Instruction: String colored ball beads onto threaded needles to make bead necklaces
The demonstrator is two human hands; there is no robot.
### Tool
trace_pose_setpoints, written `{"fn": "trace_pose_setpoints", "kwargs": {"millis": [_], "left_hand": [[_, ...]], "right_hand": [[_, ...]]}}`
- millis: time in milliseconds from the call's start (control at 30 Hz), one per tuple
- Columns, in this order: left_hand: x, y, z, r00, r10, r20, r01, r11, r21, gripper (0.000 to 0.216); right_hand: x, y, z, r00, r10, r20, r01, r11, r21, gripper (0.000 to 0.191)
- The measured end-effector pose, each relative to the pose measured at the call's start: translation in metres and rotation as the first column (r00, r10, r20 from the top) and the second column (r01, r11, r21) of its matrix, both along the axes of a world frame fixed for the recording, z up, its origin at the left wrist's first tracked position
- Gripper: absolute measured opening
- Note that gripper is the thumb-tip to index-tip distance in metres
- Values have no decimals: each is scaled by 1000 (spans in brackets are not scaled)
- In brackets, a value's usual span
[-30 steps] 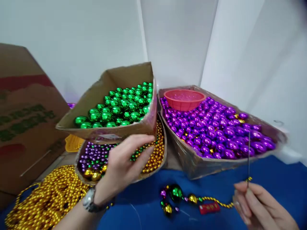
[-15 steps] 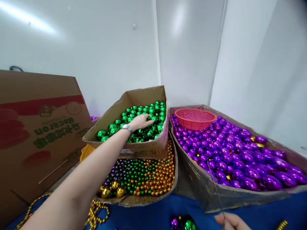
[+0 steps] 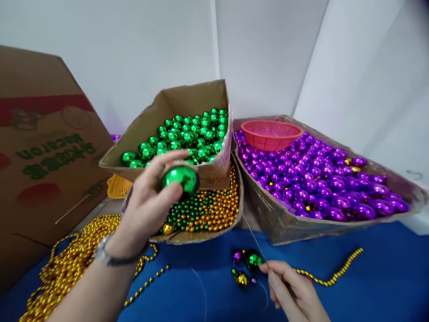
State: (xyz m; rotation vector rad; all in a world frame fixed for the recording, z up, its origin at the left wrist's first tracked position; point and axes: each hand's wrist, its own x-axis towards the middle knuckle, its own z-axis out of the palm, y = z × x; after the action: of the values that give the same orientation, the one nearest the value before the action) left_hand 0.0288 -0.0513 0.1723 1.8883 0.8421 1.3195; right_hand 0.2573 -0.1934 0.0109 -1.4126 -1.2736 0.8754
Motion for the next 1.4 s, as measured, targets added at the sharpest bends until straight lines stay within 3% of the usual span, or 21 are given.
{"fn": "trace_pose_setpoints", "kwargs": {"millis": [67,100,200,300,400,767,1000,1100,1267,1400], "left_hand": [[-3,-29,-38,986,-107,132,135,964,-231,49],[-3,-39,-58,964,-111,241,193,916,-352,45],[2,-52,-103,862,54,505,301,747,-593,32],[7,-51,-121,752,259,606,356,614,-704,32],[9,-47,-122,651,343,677,438,559,-704,33],[18,-47,-130,542,469,697,394,592,-704,19],[18,-48,-131,547,455,703,397,598,-696,21],[22,-54,-133,590,358,723,416,633,-653,24],[30,-67,-142,748,114,654,409,697,-589,41],[30,-69,-147,768,62,638,419,705,-572,42]], "right_hand": [[0,1,1,993,104,57,-105,994,12,29],[1,1,1,985,147,92,-149,989,13,27],[2,1,-4,955,234,184,-237,972,-5,21],[-1,-2,-14,921,294,255,-307,952,14,17],[-7,-7,-26,889,327,320,-362,931,54,17],[-13,-5,-40,858,307,411,-383,917,114,21],[-16,-4,-41,863,291,412,-377,915,144,21],[-19,-2,-42,869,271,413,-358,922,149,20],[-23,2,-46,905,239,353,-290,952,99,18],[-18,3,-52,906,241,348,-280,958,65,17]]}}
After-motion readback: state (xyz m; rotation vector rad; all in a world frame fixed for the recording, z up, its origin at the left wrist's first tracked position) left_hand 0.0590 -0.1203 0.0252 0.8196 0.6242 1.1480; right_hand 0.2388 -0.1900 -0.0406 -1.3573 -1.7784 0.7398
